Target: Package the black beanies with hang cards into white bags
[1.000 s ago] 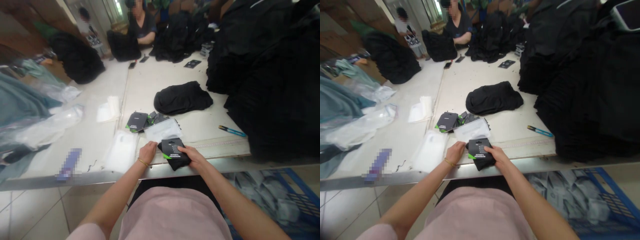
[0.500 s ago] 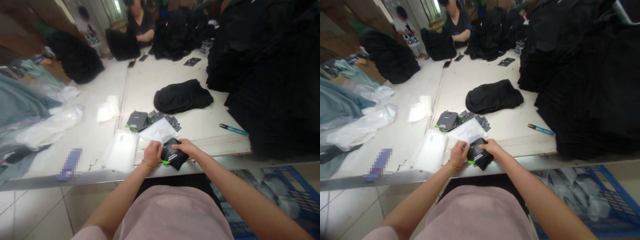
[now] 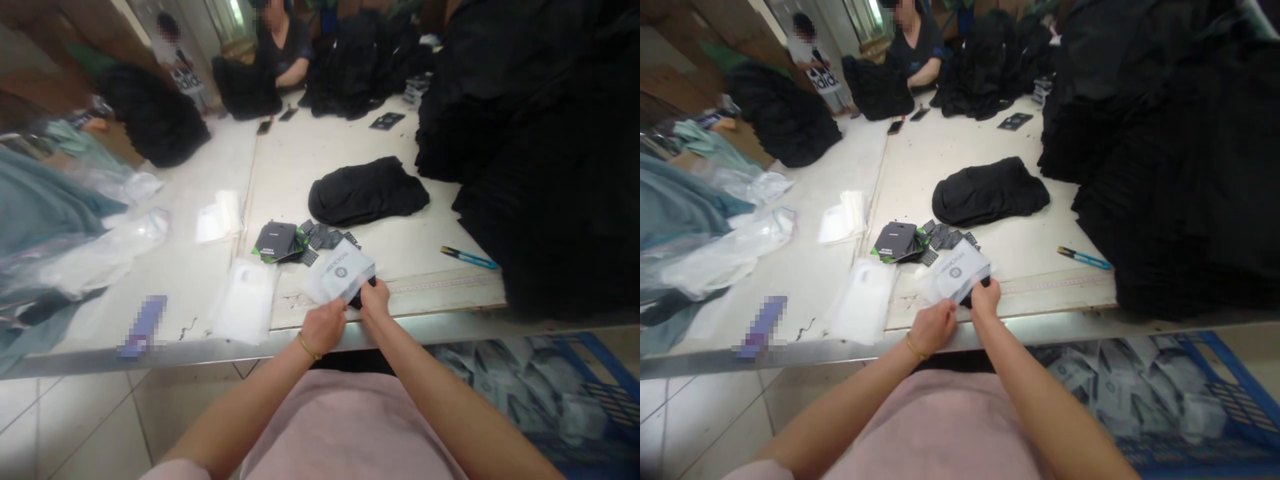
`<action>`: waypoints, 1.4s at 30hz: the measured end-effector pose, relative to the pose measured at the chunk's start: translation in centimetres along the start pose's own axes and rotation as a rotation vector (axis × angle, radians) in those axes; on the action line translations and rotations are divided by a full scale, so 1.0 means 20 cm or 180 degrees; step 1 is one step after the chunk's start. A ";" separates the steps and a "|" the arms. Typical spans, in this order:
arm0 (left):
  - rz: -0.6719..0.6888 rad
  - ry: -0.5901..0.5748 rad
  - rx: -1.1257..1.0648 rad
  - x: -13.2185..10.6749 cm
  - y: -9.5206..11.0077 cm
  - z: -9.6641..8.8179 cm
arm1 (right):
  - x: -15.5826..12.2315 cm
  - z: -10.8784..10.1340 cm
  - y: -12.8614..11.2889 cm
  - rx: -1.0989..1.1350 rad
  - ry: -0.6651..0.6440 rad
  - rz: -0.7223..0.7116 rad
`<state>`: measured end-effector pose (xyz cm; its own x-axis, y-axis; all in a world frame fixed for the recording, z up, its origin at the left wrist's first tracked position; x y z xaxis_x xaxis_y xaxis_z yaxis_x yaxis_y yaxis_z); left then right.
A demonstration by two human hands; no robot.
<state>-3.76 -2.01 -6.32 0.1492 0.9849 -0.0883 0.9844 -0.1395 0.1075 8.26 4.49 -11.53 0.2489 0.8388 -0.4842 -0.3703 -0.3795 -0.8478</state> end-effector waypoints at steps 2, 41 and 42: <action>0.0039 -0.0020 -0.0174 -0.01 0.06 0.01 | -0.03 0.02 0.01 0.0317 -0.0071 0.0130; 0.0259 -0.0655 -0.0055 0.39 -0.09 -0.05 | 0.00 0.09 -0.04 -0.1806 -0.1720 0.0266; 0.0276 -0.0659 -0.0037 0.39 -0.07 -0.04 | -0.01 0.09 -0.04 -0.1797 -0.1748 0.0233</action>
<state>-4.14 6.00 -6.38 0.2505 0.9269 -0.2796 0.9660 -0.2203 0.1350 6.88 5.36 -10.45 -0.2903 0.8209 -0.4918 0.1781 -0.4586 -0.8706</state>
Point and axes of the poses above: each hand's wrist, its own x-axis towards the middle knuckle, its own z-axis out of the palm, y = z × x, the point moved 6 cm from there along x, towards the middle knuckle, and after that the axes turned 12 degrees about x, right-handed, at the moved point
